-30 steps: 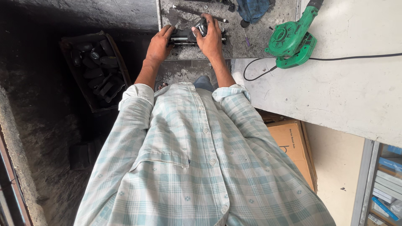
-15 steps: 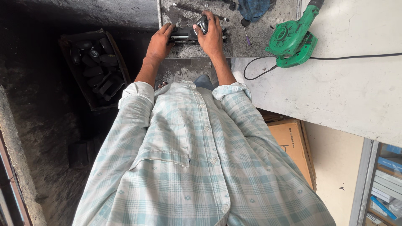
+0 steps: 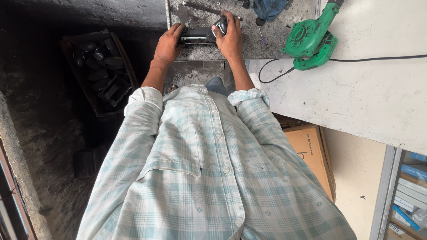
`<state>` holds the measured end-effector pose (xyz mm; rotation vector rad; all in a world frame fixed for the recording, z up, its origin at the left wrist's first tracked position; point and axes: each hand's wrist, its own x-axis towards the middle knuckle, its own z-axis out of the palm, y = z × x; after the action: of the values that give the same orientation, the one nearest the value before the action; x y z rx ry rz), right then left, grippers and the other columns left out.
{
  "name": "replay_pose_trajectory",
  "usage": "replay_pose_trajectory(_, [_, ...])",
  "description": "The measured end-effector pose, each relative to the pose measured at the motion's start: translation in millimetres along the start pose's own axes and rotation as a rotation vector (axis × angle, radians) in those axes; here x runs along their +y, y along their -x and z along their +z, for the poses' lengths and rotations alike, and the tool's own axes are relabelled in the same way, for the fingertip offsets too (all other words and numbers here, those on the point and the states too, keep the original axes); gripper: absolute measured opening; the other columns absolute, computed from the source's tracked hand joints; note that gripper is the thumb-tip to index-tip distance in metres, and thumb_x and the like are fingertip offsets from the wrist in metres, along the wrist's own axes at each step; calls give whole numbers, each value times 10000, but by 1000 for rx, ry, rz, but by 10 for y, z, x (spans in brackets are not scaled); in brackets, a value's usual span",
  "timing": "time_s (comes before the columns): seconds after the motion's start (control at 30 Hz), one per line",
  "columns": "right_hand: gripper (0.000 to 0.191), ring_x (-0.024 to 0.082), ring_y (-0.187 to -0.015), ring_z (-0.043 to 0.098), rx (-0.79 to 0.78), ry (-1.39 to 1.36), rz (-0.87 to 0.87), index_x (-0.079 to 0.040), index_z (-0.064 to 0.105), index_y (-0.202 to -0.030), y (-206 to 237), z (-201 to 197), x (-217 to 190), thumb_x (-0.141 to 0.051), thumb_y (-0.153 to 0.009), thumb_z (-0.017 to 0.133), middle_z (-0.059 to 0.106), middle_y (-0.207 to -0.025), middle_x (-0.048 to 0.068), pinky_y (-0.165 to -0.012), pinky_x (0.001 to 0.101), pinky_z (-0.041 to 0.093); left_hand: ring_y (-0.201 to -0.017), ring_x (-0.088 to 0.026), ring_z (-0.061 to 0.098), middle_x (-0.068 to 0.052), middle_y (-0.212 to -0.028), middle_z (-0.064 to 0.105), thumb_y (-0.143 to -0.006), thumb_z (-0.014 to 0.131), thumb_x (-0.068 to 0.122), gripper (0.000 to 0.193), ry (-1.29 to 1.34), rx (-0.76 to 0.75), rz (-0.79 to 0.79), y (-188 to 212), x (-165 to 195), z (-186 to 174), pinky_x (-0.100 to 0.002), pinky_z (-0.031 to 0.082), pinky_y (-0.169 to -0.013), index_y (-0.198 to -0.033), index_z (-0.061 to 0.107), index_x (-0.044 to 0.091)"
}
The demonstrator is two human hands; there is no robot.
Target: The person works on a printer toner cartridge at a workbench, handling its roller and components, pouring toner from a black bottle into the cartridge, and then using a green air blower on the cartridge and work area.
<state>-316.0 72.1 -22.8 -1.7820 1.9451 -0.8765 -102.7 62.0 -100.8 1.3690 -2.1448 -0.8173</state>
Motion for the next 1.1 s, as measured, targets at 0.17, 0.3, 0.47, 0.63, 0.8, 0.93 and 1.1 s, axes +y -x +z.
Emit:
replay_pose_trajectory(0.17, [566,277,-1103,709,25,-3,-58,-182,531,-1379,-10,-17,45,-220,-917,855,598,-1275,135,-895,433,616,-1305,-383,584,-119,-1533,516,-802,846,10,791,9,4,0,-1,-7,11,-429,505,-1118,-1507,501,106])
replay_pose_trajectory(0.3, [525,270,-1083,714,11,-5,-22,-182,529,-1372,-13,-32,72,-225,-944,829,576,-1263,140,-868,406,633,-1294,-378,591,-114,-1530,520,-800,846,7,800,-19,10,2,-4,-19,17,-435,504,-1109,-1514,500,108])
replay_pose_trajectory(0.47, [497,262,-1047,723,35,11,-1,-187,535,-1353,3,-74,133,-229,-945,816,582,-1215,122,-837,396,639,-1300,-378,588,-114,-1533,517,-797,853,18,786,1,7,-2,-1,-29,14,-431,507,-1113,-1500,512,109])
replay_pose_trajectory(0.63, [471,277,-1023,724,79,2,3,-195,541,-1340,11,-201,271,-221,-961,819,590,-1187,117,-835,433,611,-1295,-386,590,-123,-1533,520,-809,846,14,768,5,-1,0,-8,-12,18,-437,507,-1113,-1497,516,96])
replay_pose_trajectory(0.8, [465,288,-1040,718,119,21,19,-186,542,-1345,32,-322,427,-229,-967,808,591,-1188,126,-842,431,598,-1292,-390,597,-127,-1537,521,-806,843,8,765,19,-10,0,-18,0,37,-440,510,-1115,-1495,523,91])
replay_pose_trajectory(0.93, [478,313,-1095,697,124,9,5,-156,520,-1358,43,-423,527,-236,-980,803,581,-1217,147,-873,440,594,-1280,-397,599,-136,-1533,519,-810,845,13,772,-10,-5,16,-22,2,41,-442,511,-1109,-1504,512,77])
replay_pose_trajectory(1.1, [463,335,-1141,680,176,8,54,-133,535,-1348,84,-502,662,-265,-991,799,596,-1226,155,-958,483,546,-1278,-405,597,-143,-1528,517,-800,851,6,772,0,5,29,-30,1,41,-448,513,-1098,-1494,520,72])
